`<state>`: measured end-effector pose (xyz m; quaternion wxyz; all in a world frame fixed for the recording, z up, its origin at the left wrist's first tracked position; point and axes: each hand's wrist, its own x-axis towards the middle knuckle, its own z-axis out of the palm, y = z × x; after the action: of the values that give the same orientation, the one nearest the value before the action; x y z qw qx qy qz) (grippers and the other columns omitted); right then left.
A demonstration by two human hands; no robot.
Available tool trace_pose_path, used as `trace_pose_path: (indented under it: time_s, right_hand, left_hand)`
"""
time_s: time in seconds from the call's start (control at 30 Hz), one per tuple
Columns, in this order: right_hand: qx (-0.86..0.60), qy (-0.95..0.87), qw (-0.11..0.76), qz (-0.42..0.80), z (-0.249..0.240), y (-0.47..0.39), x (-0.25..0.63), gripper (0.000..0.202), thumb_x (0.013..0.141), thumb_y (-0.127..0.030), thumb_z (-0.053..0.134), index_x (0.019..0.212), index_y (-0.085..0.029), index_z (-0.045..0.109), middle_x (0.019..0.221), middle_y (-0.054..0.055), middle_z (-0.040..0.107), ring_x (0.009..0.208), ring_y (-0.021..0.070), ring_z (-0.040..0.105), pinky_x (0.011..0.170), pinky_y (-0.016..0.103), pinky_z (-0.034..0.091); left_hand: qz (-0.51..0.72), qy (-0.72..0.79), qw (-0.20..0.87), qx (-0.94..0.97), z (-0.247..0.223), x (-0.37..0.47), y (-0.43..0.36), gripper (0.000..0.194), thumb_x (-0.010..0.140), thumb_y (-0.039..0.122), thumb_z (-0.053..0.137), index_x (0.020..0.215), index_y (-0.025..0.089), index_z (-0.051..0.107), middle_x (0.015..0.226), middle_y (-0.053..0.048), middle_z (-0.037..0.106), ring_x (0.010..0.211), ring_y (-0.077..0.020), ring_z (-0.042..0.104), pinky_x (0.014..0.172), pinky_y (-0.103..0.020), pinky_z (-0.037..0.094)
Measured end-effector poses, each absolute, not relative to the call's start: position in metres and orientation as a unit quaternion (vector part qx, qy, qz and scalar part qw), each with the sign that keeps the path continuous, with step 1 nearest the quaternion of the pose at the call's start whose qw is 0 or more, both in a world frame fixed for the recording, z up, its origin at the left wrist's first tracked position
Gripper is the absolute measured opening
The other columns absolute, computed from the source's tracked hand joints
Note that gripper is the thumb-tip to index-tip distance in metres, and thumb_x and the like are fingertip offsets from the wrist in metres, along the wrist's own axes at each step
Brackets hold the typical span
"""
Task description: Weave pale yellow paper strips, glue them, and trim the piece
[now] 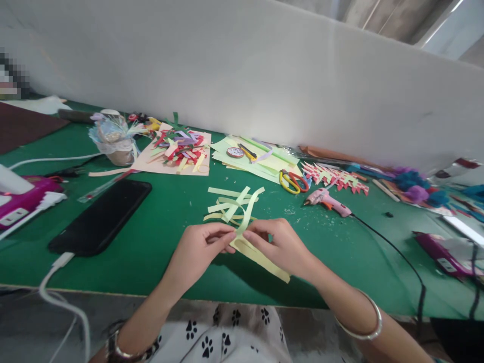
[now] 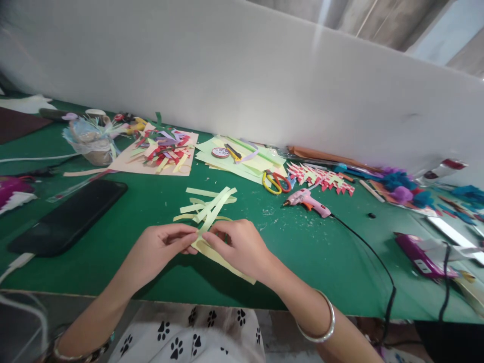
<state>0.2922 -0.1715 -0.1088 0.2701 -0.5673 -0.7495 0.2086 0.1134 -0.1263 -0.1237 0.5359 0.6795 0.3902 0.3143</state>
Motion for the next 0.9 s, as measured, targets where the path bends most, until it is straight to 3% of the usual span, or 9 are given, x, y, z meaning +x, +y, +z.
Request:
trace_pose_path:
  time_s: [0.07,0.17,0.23,0.33,0.73,0.9]
  right_hand:
    - [-0.567,-0.765,0.288,0.099,-0.107,-0.173,0.295,0.027,0.088,-0.035,0.047,0.075,-0.018,0.063,0.06,0.0,0.057,0.055,0.0102,0.047,0.059,0.024,0.035]
    - [-0.51,-0.815,0.273,-0.04,-0.107,-0.173,0.297,0.022,0.087,-0.034,0.048,0.093,-0.019,0.063,0.089,0.007,0.061,0.081,0.0165,0.052,0.074,0.029,0.037]
    - [-0.483,-0.842,0.229,-0.067,-0.107,-0.171,0.295,0.022,0.088,-0.034,0.048,0.097,-0.022,0.063,0.105,0.01,0.057,0.095,0.0195,0.049,0.08,0.032,0.035]
    - [-0.491,-0.848,0.193,-0.057,-0.108,-0.167,0.292,0.022,0.089,-0.035,0.046,0.091,-0.023,0.064,0.114,0.009,0.052,0.101,0.0205,0.045,0.081,0.034,0.032]
    - [-0.513,-0.844,0.154,0.014,-0.102,-0.157,0.285,0.018,0.089,-0.032,0.049,0.081,-0.021,0.06,0.098,0.002,0.057,0.09,0.0147,0.048,0.072,0.03,0.023]
    - [-0.507,-0.842,0.173,0.062,-0.096,-0.157,0.285,0.016,0.088,-0.028,0.051,0.079,-0.018,0.058,0.082,-0.001,0.062,0.078,0.0115,0.052,0.072,0.03,0.02]
  left_hand:
    - [0.308,0.397,0.531,0.682,-0.124,0.112,-0.127,0.017,0.077,0.033,0.06,0.076,0.019,0.069,0.07,-0.001,0.071,0.058,-0.0164,0.068,0.053,-0.021,0.054]
    - [0.303,0.392,0.53,0.688,-0.127,0.111,-0.127,0.017,0.076,0.033,0.06,0.077,0.018,0.068,0.068,-0.002,0.071,0.057,-0.0164,0.067,0.053,-0.021,0.054]
    - [0.296,0.387,0.532,0.693,-0.129,0.11,-0.128,0.017,0.076,0.032,0.059,0.078,0.017,0.068,0.065,-0.001,0.07,0.057,-0.0164,0.067,0.054,-0.022,0.053]
    - [0.286,0.387,0.526,0.701,-0.132,0.109,-0.128,0.019,0.078,0.033,0.058,0.081,0.018,0.068,0.061,-0.001,0.07,0.057,-0.0164,0.067,0.055,-0.023,0.053]
    - [0.245,0.356,0.454,0.78,-0.128,0.108,-0.126,0.027,0.084,0.036,0.049,0.071,0.019,0.066,0.055,0.001,0.065,0.054,-0.0143,0.063,0.05,-0.019,0.045]
    - [0.238,0.352,0.482,0.767,-0.122,0.109,-0.123,0.023,0.082,0.029,0.05,0.067,0.019,0.064,0.058,0.001,0.065,0.058,-0.0154,0.065,0.053,-0.02,0.047]
